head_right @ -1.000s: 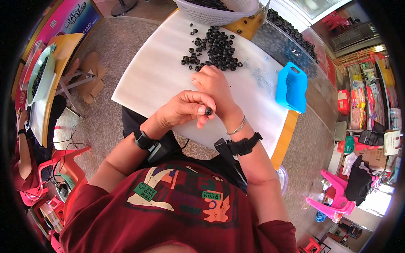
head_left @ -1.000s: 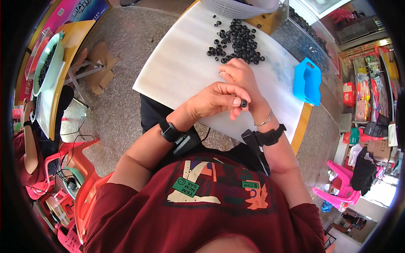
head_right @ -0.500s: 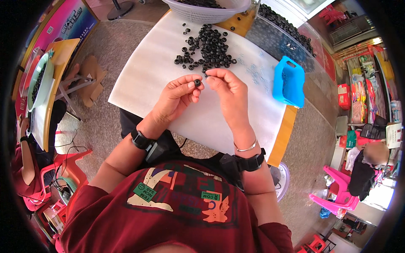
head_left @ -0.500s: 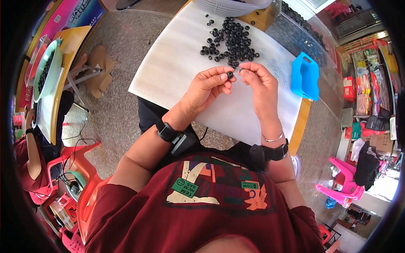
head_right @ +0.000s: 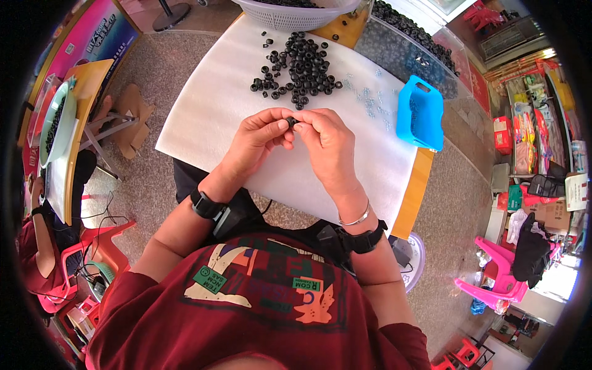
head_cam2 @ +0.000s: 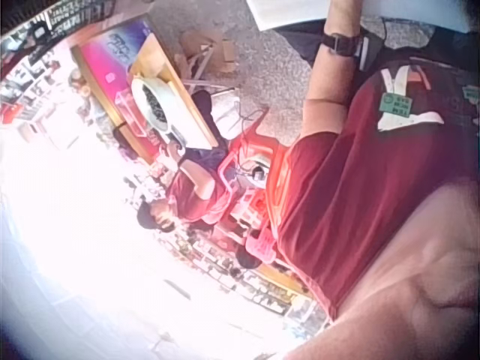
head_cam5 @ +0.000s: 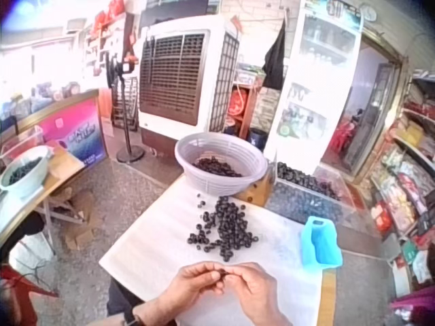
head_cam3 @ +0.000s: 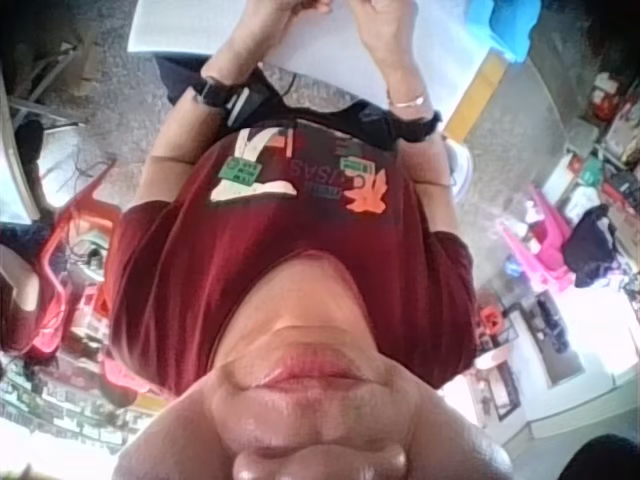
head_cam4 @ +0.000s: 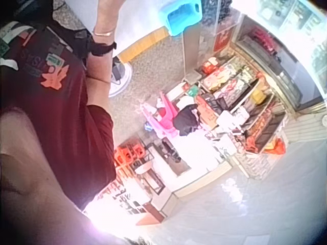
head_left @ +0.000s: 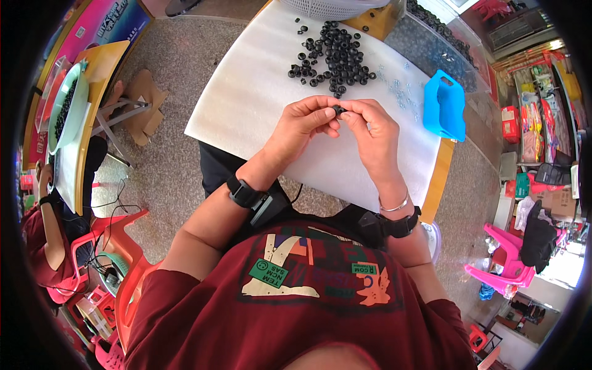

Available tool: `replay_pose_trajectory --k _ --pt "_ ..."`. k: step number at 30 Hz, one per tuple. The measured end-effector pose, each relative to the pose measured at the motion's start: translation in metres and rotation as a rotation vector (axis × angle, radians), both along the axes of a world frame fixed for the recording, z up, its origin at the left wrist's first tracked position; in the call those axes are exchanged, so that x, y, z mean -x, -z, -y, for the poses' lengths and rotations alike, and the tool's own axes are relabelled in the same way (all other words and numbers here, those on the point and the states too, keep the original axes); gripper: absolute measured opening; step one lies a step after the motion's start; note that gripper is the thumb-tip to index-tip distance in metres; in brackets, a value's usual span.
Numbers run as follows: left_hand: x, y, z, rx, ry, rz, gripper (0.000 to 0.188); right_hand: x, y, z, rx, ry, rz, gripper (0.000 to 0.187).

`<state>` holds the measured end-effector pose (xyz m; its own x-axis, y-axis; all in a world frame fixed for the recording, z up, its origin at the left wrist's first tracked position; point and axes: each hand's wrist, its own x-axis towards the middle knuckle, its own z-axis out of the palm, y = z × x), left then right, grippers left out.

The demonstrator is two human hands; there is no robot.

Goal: Sorting small black plastic components on a white foam pad and placing selected parts into a blue container.

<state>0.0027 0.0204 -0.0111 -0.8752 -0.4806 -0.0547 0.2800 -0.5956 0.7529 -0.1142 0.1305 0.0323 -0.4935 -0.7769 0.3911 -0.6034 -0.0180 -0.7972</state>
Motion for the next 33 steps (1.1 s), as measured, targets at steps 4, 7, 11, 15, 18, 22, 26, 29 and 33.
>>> replay_pose_trajectory --k 4,7,11,15,18,22,26,29,33 --pt "0.0 0.0 -0.001 0.038 -0.005 0.04 0.021 -0.001 0.003 0.0 -0.003 0.017 -0.065 0.017" --pt "0.0 -0.001 -0.001 0.059 -0.007 0.061 0.021 0.0 0.005 0.0 -0.008 0.019 -0.133 0.016" --pt "0.002 0.008 0.0 0.081 0.003 0.079 0.023 0.004 0.006 0.0 0.005 -0.03 -0.341 0.015" --pt "0.002 0.004 -0.002 0.114 0.029 0.109 0.027 0.004 0.008 -0.002 -0.005 -0.054 -0.428 0.015" --pt "0.002 0.004 -0.001 0.188 0.076 0.125 0.029 0.002 0.011 -0.004 -0.015 -0.05 -0.433 0.015" --pt "0.002 0.003 0.0 0.267 0.129 0.148 0.028 0.001 0.018 -0.008 -0.014 -0.042 -0.282 0.017" --pt "0.002 0.004 -0.003 0.261 0.098 0.144 0.028 -0.002 0.017 -0.011 -0.05 -0.05 -0.13 0.019" --pt "0.002 0.003 -0.002 0.16 0.038 0.147 0.027 -0.008 0.009 -0.011 -0.063 -0.035 -0.001 0.019" --pt "0.001 0.003 -0.001 0.031 -0.011 0.136 0.025 -0.002 0.017 -0.015 -0.069 0.001 -0.032 0.019"
